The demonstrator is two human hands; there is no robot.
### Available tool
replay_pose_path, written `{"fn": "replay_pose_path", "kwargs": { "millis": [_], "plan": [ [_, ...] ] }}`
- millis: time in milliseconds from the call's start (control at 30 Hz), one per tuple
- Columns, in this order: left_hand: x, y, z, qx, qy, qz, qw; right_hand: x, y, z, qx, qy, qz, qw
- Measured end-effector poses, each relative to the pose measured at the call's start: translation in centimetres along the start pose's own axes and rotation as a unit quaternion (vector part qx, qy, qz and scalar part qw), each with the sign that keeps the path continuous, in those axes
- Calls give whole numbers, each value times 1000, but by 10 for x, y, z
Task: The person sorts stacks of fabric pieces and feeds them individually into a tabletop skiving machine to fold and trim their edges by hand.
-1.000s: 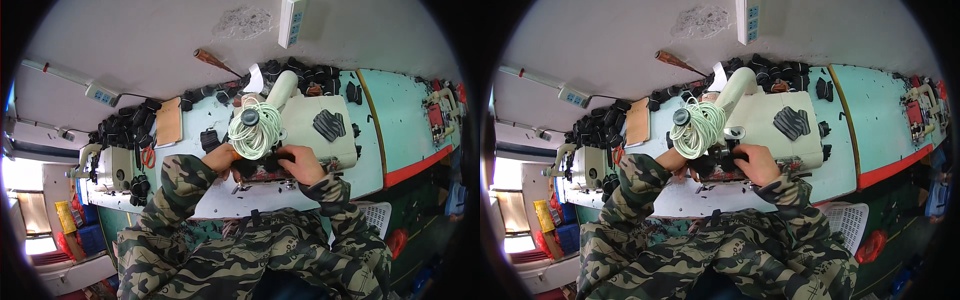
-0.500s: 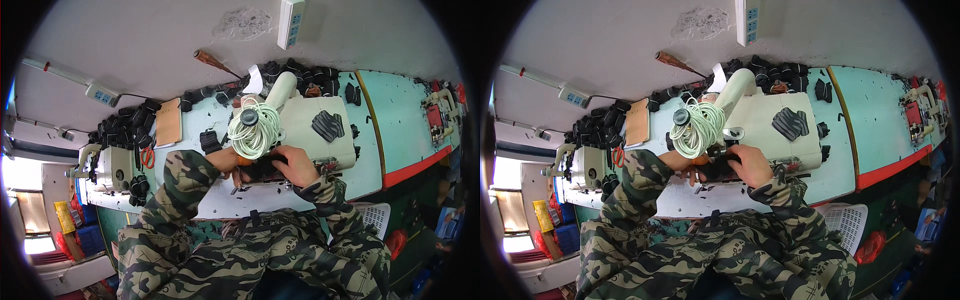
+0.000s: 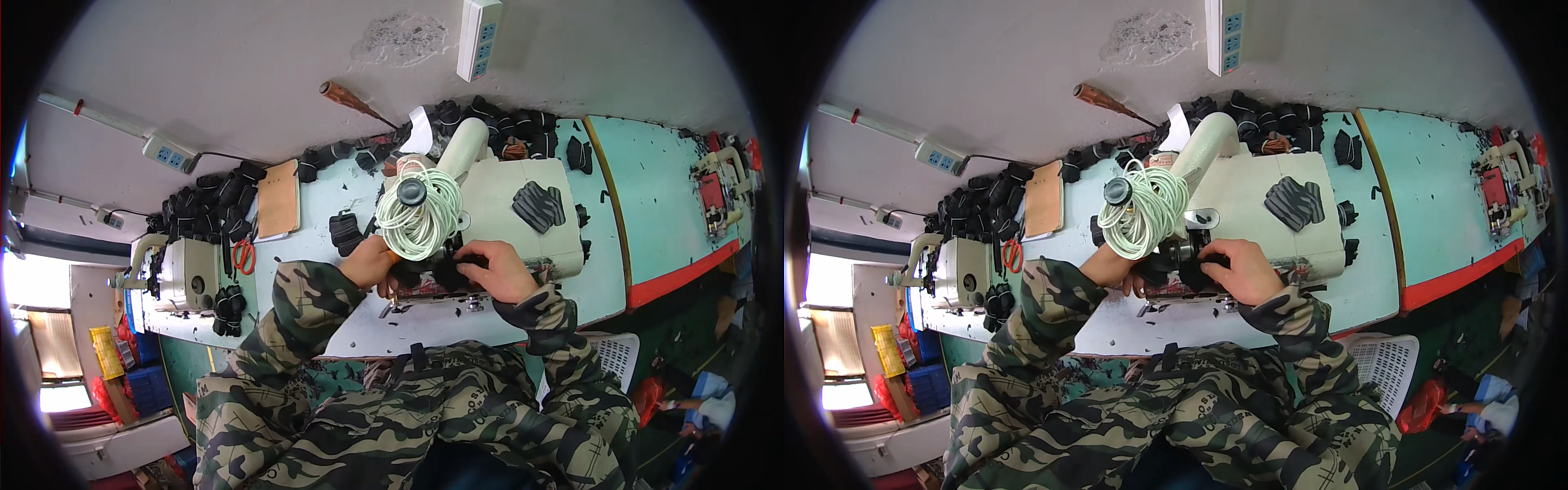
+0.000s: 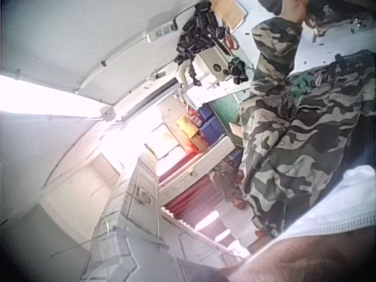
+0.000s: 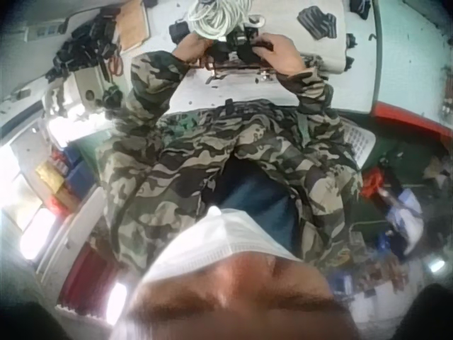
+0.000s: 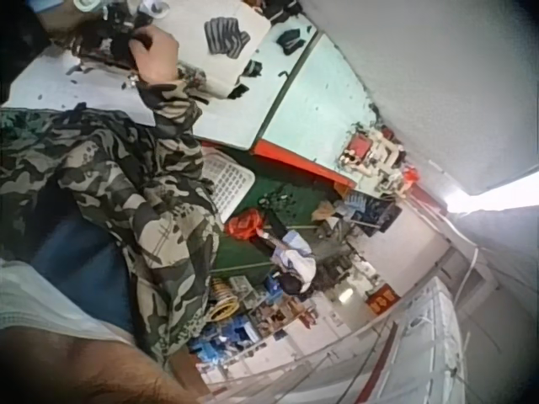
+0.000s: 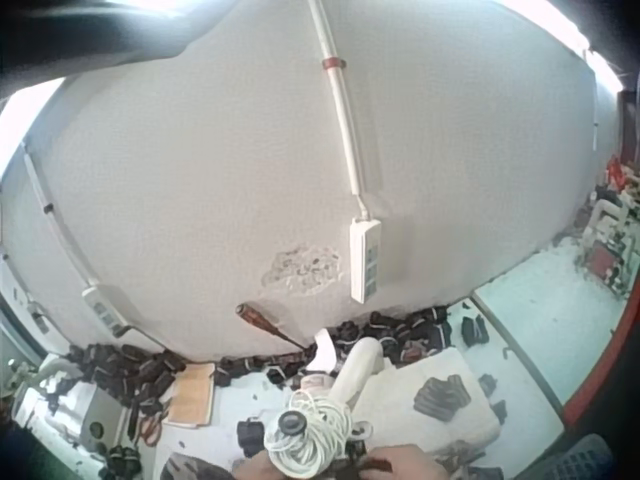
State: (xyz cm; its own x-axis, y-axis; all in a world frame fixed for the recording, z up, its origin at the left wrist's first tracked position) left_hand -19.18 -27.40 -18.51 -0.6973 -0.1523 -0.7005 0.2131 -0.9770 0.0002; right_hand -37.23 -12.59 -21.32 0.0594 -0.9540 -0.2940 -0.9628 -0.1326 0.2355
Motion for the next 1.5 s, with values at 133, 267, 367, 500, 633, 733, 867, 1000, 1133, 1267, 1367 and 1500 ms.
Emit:
{"fn": "replay_pose_path", "kwargs": {
  "millis": [133,267,367,500,633,733,867,1000,1133,1267,1367,1500],
  "plan": [
    [3,0,-2,-12,31,-99,995,1,-3,-5,-134,115,25,984],
    [3,6,-5,-18,40,-3,999,0,0,-2,-64,15,40,997],
    [4,2,-7,-16,1,-21,1000,-1,3,3,8,-45,-21,999],
    [4,1,-8,-41,48,-81,995,2,-4,4,-105,80,17,991],
    [-3,5,-9,-15,44,-32,998,-2,0,8,-151,85,71,982],
    [-3,3,-11,11,28,28,999,-4,4,9,-113,66,-9,991],
    [3,-2,-13,-48,27,-36,998,0,1,7,-98,71,-19,992],
    [-2,5,-18,-105,30,-79,991,1,-1,7,-101,60,64,991],
    [-7,10,-21,-66,5,8,998,-7,6,8,-92,46,3,995],
    [-4,6,-17,-16,29,30,999,-8,9,2,-57,40,-34,997],
    [1,-3,-14,-44,19,21,999,-3,5,-4,-64,56,-49,995],
    [6,-3,-18,-79,3,-29,996,0,1,-3,-96,58,0,994]
  ]
}}
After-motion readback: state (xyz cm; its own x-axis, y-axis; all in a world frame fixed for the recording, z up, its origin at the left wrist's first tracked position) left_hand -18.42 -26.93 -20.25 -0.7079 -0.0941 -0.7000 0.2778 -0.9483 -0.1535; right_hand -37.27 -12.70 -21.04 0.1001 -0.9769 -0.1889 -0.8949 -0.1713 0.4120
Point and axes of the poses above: each hand's wrist, its own x-axis towards the middle knuckle, its own y-axis out of the back of the hand, z = x × y, the point moved 1 cm from there along x, towards the middle knuckle, and after that the axes turned 14 degrees about -z, right-handed, at the moved point
